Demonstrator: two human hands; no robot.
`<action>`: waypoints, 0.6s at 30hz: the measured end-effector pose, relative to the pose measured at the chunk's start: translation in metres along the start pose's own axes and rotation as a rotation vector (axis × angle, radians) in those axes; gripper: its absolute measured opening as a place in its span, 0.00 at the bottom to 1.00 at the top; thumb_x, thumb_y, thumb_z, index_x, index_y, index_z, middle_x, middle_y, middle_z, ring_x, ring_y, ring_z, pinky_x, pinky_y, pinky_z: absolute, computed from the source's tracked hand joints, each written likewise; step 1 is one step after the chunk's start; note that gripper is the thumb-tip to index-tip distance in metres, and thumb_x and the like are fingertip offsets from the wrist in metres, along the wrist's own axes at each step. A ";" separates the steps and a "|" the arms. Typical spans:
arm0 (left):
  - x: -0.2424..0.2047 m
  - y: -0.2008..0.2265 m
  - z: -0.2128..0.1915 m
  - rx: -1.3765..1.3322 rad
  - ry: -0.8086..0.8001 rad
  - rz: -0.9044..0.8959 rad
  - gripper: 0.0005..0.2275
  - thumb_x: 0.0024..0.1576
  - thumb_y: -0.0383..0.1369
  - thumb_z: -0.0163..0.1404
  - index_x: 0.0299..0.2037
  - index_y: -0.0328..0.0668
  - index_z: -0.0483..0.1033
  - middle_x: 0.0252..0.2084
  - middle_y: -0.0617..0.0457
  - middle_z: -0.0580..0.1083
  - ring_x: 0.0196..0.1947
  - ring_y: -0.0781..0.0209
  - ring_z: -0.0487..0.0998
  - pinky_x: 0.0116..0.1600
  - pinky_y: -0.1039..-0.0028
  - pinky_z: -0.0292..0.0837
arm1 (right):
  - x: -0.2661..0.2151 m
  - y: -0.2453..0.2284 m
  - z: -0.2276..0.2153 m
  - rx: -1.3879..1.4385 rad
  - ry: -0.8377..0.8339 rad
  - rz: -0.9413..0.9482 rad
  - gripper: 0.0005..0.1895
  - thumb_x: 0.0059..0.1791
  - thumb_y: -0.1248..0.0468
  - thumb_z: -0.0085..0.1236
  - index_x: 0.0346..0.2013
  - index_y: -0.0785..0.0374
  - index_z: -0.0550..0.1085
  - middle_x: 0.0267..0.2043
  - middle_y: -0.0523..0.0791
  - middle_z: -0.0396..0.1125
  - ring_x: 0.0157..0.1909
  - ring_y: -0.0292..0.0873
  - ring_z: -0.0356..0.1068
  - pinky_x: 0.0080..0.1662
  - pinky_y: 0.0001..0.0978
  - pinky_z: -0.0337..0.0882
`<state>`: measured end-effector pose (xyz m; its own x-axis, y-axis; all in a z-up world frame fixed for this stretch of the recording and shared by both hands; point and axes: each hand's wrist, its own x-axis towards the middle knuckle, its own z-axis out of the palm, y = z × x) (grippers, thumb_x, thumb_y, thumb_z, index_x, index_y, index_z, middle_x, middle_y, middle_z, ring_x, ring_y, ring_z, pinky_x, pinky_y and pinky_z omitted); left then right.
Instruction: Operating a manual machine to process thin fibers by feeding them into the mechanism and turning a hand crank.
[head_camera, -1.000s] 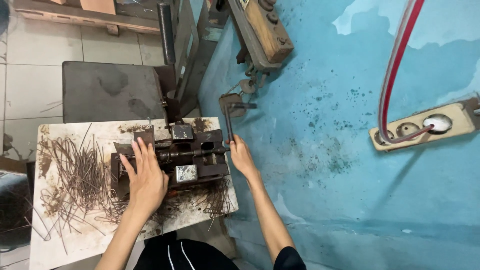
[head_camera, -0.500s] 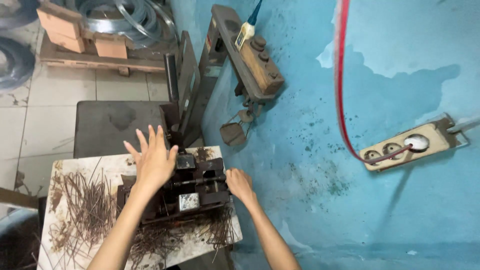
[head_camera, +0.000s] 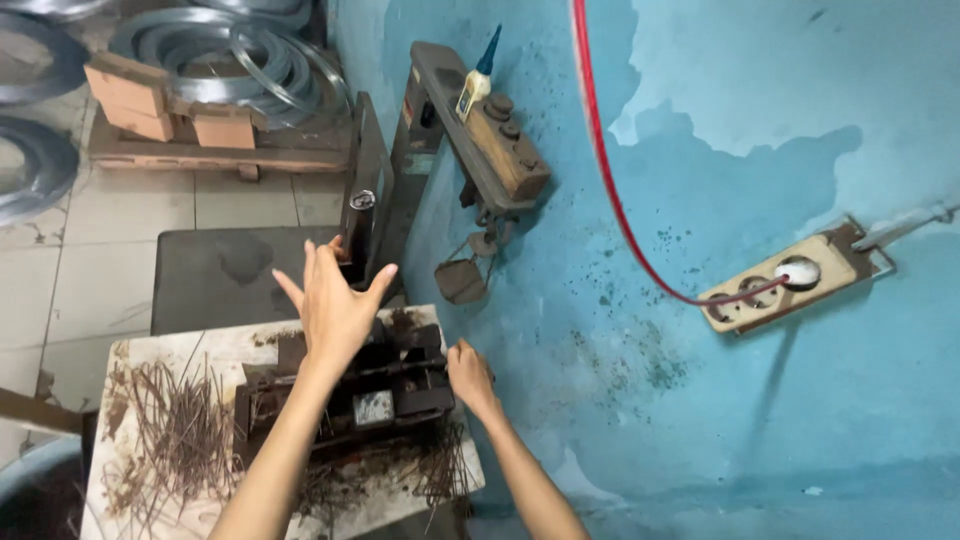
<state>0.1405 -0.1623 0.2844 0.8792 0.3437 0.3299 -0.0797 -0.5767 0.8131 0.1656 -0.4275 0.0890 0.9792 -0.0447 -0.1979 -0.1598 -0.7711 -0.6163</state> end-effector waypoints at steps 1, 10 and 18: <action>-0.013 0.004 -0.004 0.005 -0.012 -0.016 0.27 0.55 0.53 0.59 0.51 0.40 0.65 0.66 0.38 0.69 0.73 0.33 0.58 0.71 0.31 0.29 | 0.010 0.024 0.008 -0.003 -0.015 0.014 0.32 0.56 0.51 0.32 0.64 0.72 0.68 0.58 0.64 0.68 0.60 0.65 0.69 0.58 0.57 0.69; -0.100 0.041 -0.030 -0.011 -0.082 0.481 0.11 0.57 0.43 0.57 0.43 0.50 0.81 0.72 0.46 0.65 0.76 0.32 0.48 0.70 0.30 0.28 | 0.009 0.113 0.044 -0.117 0.096 -0.026 0.14 0.55 0.53 0.51 0.55 0.46 0.71 0.60 0.41 0.62 0.66 0.55 0.58 0.65 0.65 0.59; -0.165 -0.030 -0.021 0.096 -0.599 0.922 0.13 0.40 0.14 0.53 0.33 0.39 0.78 0.67 0.45 0.68 0.75 0.37 0.51 0.72 0.33 0.43 | -0.061 0.109 0.052 -0.555 0.287 -0.406 0.13 0.46 0.64 0.61 0.43 0.58 0.69 0.46 0.47 0.64 0.55 0.54 0.61 0.72 0.65 0.43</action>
<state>-0.0125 -0.1862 0.2161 0.5889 -0.6477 0.4833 -0.8077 -0.4915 0.3255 0.0816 -0.4758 -0.0054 0.9542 0.2062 0.2168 0.2334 -0.9664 -0.1078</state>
